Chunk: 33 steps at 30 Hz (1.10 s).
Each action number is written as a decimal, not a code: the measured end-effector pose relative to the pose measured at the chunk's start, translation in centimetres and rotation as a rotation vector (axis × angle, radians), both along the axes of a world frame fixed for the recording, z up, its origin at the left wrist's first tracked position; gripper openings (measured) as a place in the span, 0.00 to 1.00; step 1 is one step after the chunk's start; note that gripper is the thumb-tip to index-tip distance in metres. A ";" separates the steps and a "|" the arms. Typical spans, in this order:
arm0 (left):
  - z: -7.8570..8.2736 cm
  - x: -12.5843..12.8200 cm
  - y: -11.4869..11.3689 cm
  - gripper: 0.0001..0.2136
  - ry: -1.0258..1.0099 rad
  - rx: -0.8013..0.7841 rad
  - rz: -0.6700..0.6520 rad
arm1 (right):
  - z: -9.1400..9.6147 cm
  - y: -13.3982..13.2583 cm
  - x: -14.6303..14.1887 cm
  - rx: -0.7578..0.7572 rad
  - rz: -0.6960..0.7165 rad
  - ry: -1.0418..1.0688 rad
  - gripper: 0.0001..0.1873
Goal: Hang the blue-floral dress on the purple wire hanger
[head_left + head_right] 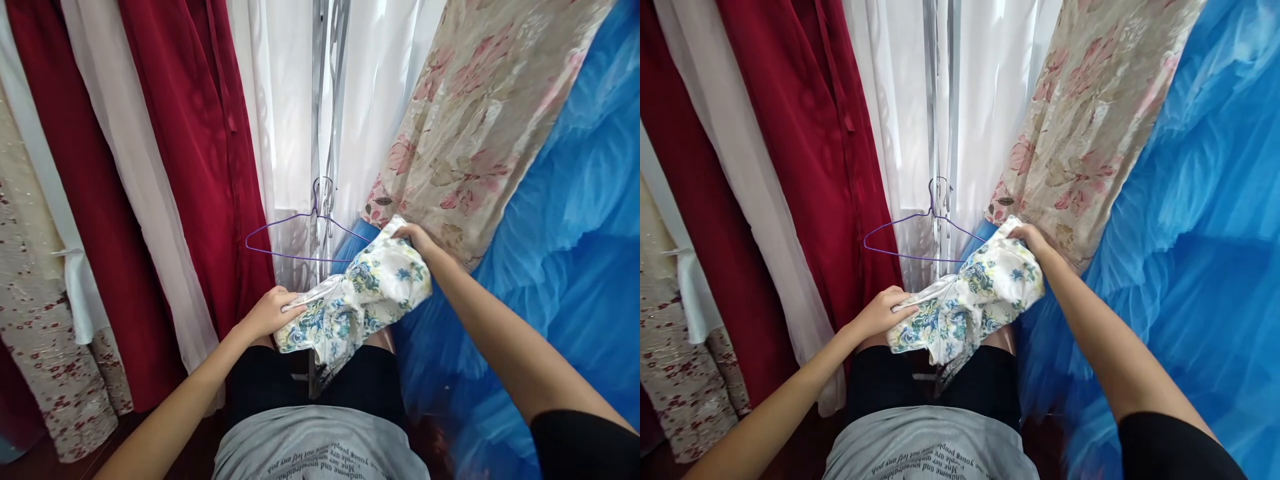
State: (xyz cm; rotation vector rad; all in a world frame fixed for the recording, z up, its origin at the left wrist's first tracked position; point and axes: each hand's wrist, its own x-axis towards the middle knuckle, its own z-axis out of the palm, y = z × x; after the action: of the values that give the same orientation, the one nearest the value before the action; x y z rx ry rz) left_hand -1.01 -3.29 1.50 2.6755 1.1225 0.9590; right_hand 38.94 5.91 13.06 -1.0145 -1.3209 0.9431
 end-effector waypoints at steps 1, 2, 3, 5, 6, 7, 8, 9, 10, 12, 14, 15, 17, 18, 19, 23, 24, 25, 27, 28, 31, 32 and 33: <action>0.5 0.0 -0.3 0.16 -0.017 0.026 0.000 | 0.2 1.3 -0.8 -0.006 0.009 0.003 0.07; 1.1 0.0 -0.7 0.17 -0.027 0.047 -0.004 | 0.3 2.4 -1.8 -0.015 0.027 0.005 0.09; 1.7 0.0 -1.2 0.18 -0.028 0.062 -0.011 | 0.3 3.4 -2.9 -0.025 0.051 0.008 0.11; 2.8 -0.1 -2.3 0.19 -0.020 0.081 -0.028 | 0.2 4.5 -5.0 -0.048 0.124 -0.003 0.13; 3.3 -0.3 -2.7 0.18 -0.017 0.082 -0.031 | 0.0 4.7 -5.9 -0.066 0.169 -0.012 0.12; 3.8 -0.5 -3.1 0.17 -0.015 0.079 -0.033 | -0.1 4.7 -6.6 -0.091 0.218 -0.024 0.11; 4.3 -0.9 -3.4 0.16 -0.013 0.073 -0.035 | -0.2 4.5 -7.2 -0.120 0.266 -0.037 0.09; 4.8 -1.4 -3.5 0.15 -0.009 0.067 -0.033 | -0.3 4.3 -7.6 -0.149 0.309 -0.047 0.08; 5.3 -1.9 -3.4 0.14 -0.001 0.062 -0.028 | -0.4 4.0 -7.8 -0.175 0.345 -0.054 0.07; 6.0 -3.4 -2.8 0.15 0.039 0.063 -0.005 | -0.6 3.5 -7.8 -0.218 0.393 -0.056 0.06; 6.2 -5.1 -1.8 0.17 0.110 0.075 0.053 | -0.6 3.1 -7.3 -0.255 0.411 -0.053 0.03; 6.0 -6.0 -1.1 0.17 0.154 0.074 0.094 | -0.5 2.9 -7.0 -0.273 0.412 -0.054 0.03; 5.4 -7.8 0.1 0.16 0.235 0.050 0.189 | -0.3 2.6 -6.4 -0.302 0.406 -0.062 0.02; 4.9 -8.5 0.8 0.16 0.267 0.030 0.237 | -0.1 2.4 -6.1 -0.310 0.401 -0.065 0.02; 4.6 -9.1 1.4 0.15 0.289 0.010 0.282 | 0.1 2.3 -5.9 -0.314 0.397 -0.067 0.02; 4.6 -10.5 4.1 0.13 0.267 0.010 0.444 | 1.4 1.6 -5.8 -0.322 0.393 -0.065 0.02; 5.2 -10.6 4.9 0.11 0.231 0.029 0.484 | 1.7 1.5 -5.9 -0.327 0.398 -0.062 0.03; 5.9 -10.6 5.6 0.10 0.193 0.050 0.518 | 2.0 1.3 -6.0 -0.330 0.407 -0.059 0.04; 7.8 -10.3 7.2 0.10 0.131 0.091 0.568 | 2.5 0.8 -6.2 -0.328 0.432 -0.042 0.05; 8.9 -9.8 7.9 0.10 0.102 0.112 0.586 | 2.7 0.5 -6.2 -0.322 0.438 -0.028 0.06; 11.8 -7.3 9.7 0.11 -0.089 0.173 0.573 | 2.9 -0.8 -6.5 -0.344 0.434 0.019 0.05; 12.6 -6.1 10.2 0.12 -0.180 0.186 0.538 | 2.9 -1.2 -6.6 -0.359 0.420 0.028 0.05; 13.2 -4.8 10.5 0.15 -0.265 0.192 0.493 | 2.9 -1.6 -6.8 -0.371 0.398 0.030 0.05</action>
State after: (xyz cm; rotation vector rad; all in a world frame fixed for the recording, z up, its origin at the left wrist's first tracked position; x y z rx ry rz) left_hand -5.84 7.24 14.69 2.3376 1.7380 1.5114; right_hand 32.18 4.31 15.92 -1.0246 -1.3793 1.5422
